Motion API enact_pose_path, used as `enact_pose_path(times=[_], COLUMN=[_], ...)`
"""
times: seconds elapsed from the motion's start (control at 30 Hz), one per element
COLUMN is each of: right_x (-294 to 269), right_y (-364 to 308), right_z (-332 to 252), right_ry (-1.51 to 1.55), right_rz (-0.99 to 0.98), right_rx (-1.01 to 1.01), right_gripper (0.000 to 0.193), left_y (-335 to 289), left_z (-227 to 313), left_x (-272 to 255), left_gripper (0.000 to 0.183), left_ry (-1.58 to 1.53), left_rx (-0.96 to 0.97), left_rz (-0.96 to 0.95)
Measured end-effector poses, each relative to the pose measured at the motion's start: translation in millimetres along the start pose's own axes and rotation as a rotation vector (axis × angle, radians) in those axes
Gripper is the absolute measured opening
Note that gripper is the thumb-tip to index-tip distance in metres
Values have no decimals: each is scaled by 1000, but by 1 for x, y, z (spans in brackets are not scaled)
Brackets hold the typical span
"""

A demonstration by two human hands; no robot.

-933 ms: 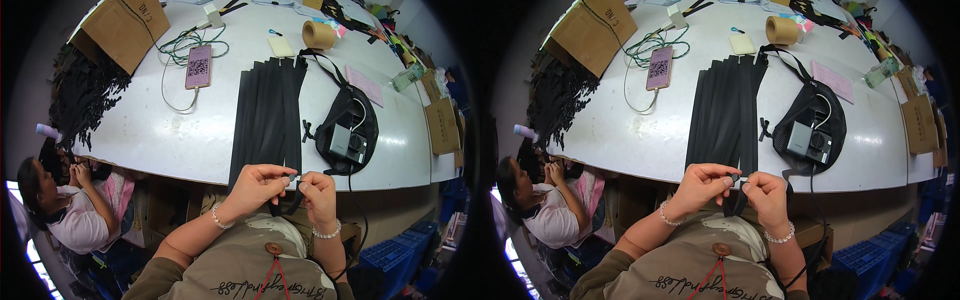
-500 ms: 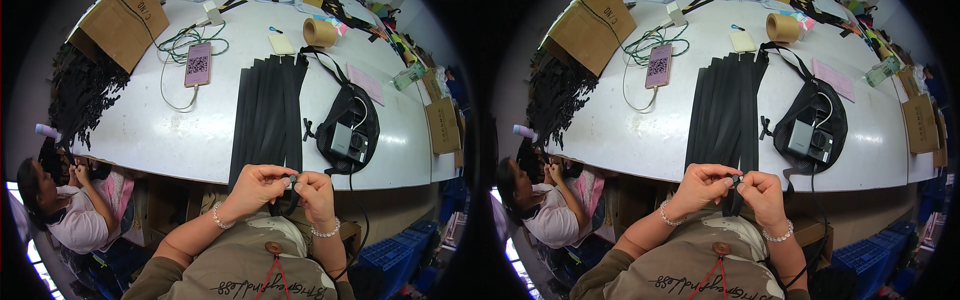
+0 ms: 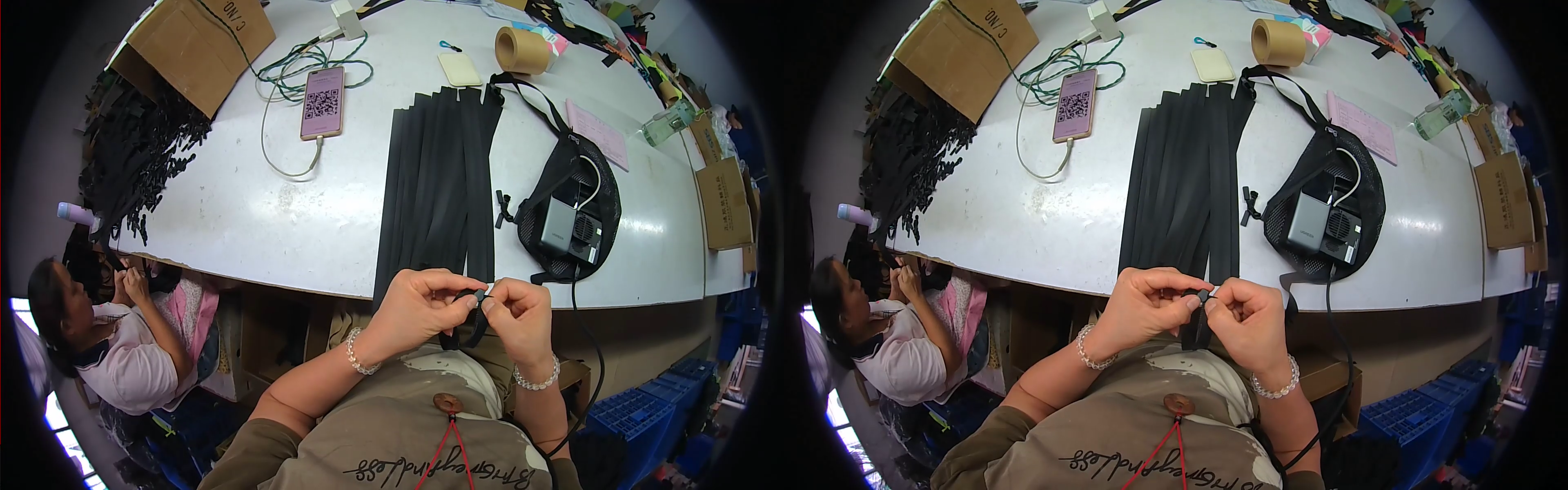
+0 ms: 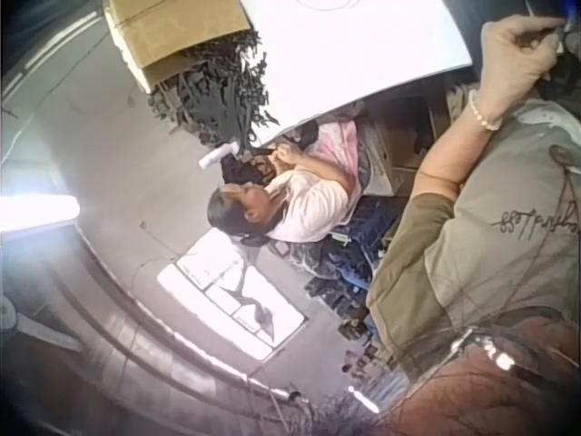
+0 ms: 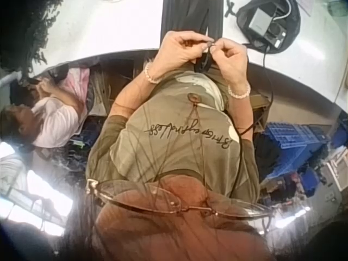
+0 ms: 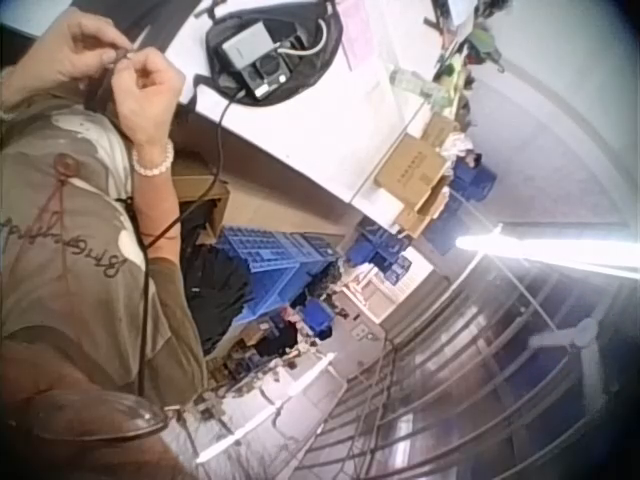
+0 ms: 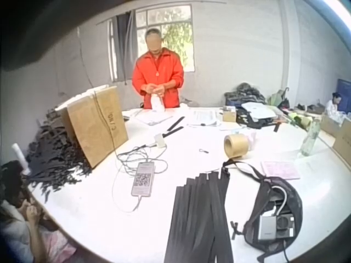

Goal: Manually sorting and assembling small black components on a work table.

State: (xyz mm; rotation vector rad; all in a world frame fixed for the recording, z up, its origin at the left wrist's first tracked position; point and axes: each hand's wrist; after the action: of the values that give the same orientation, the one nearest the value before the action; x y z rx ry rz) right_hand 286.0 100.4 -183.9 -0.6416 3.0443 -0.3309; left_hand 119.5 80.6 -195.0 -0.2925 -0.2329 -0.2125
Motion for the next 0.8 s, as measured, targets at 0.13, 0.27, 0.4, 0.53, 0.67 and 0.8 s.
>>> enact_pose_path(times=[0.13, 0.27, 0.4, 0.53, 0.67, 0.8], right_x=[2, 5, 6, 7, 2, 1], right_y=[-1, -3, -4, -3, -4, -4], right_z=[3, 5, 7, 5, 12, 15], right_ry=[-33, -2, 6, -10, -28, -4], right_rz=[26, 61, 69, 68, 62, 46], right_rx=[-40, -75, -105, -145, -173, -207], right_gripper=[15, 13, 12, 11, 8, 7], left_y=[0, -1, -1, -2, -1, -1], left_z=[1, 1, 2, 2, -2, -5], left_x=[-1, -1, -2, -1, -3, -5], left_gripper=[14, 14, 15, 18, 21, 21], left_ry=[-7, 8, 22, -138, -133, -106], left_rx=[-18, -6, -9, -24, 79, 76], left_rz=[-7, -4, -16, -38, -86, -78])
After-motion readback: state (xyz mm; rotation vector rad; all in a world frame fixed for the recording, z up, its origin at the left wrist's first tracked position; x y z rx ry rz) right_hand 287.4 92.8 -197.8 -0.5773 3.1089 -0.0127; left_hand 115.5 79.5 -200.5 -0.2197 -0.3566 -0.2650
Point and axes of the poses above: each hand's wrist, its own y-axis towards the middle knuckle, its own x-axis out of the palm, z = x × y, and after that the axes turned 4 degrees about -z, right-handed
